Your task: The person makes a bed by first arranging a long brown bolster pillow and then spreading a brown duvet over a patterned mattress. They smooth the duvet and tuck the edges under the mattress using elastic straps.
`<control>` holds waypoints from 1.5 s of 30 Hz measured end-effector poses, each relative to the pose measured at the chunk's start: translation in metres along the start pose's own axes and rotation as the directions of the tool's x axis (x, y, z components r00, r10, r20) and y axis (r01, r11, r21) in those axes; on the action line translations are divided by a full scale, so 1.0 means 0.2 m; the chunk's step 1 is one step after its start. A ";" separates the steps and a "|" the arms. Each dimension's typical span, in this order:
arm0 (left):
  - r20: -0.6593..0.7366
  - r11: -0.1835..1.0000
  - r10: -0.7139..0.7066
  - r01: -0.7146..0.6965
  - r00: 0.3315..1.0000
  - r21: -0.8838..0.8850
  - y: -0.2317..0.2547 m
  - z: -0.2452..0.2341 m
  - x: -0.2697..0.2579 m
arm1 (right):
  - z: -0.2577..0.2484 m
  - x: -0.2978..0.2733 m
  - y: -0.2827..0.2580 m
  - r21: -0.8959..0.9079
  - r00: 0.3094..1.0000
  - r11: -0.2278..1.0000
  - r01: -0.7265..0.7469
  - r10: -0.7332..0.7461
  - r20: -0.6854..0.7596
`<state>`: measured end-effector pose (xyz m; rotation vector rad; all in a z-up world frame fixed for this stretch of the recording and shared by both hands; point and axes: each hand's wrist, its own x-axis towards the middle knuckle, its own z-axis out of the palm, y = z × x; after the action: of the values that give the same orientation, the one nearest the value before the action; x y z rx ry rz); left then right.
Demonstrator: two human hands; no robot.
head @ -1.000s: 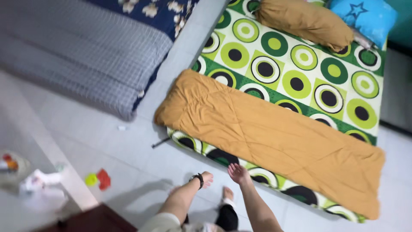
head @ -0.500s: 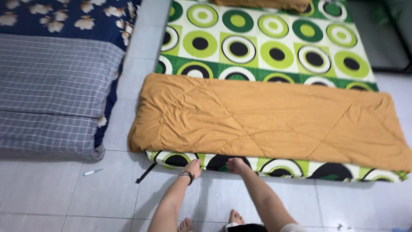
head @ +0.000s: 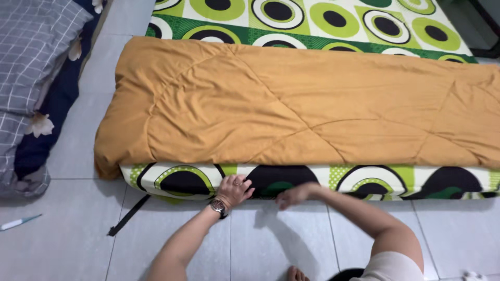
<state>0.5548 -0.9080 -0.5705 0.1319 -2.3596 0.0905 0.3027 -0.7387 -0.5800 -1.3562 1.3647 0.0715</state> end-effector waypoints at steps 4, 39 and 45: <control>-0.026 0.987 0.157 -0.157 0.987 -0.018 -0.02 -0.03 -0.02 | 0.42 0.24 -0.05 0.717 0.917 0.680 -0.151 0.367 -0.155; 0.873 -0.918 -0.389 -0.045 0.295 -0.394 -0.31 0.13 -0.57 | 0.40 -0.14 -0.04 0.586 0.765 -0.529 0.614 0.216 -0.607; 0.936 -0.794 -0.322 0.497 0.145 -0.350 -0.25 -0.01 -0.69 | 0.50 0.00 0.00 0.745 0.797 -0.284 0.604 0.248 -0.551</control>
<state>0.6605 -0.9476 -0.6645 1.0488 -0.8931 -2.5557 0.3663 -0.6682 -0.6137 0.0801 0.9090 -1.6012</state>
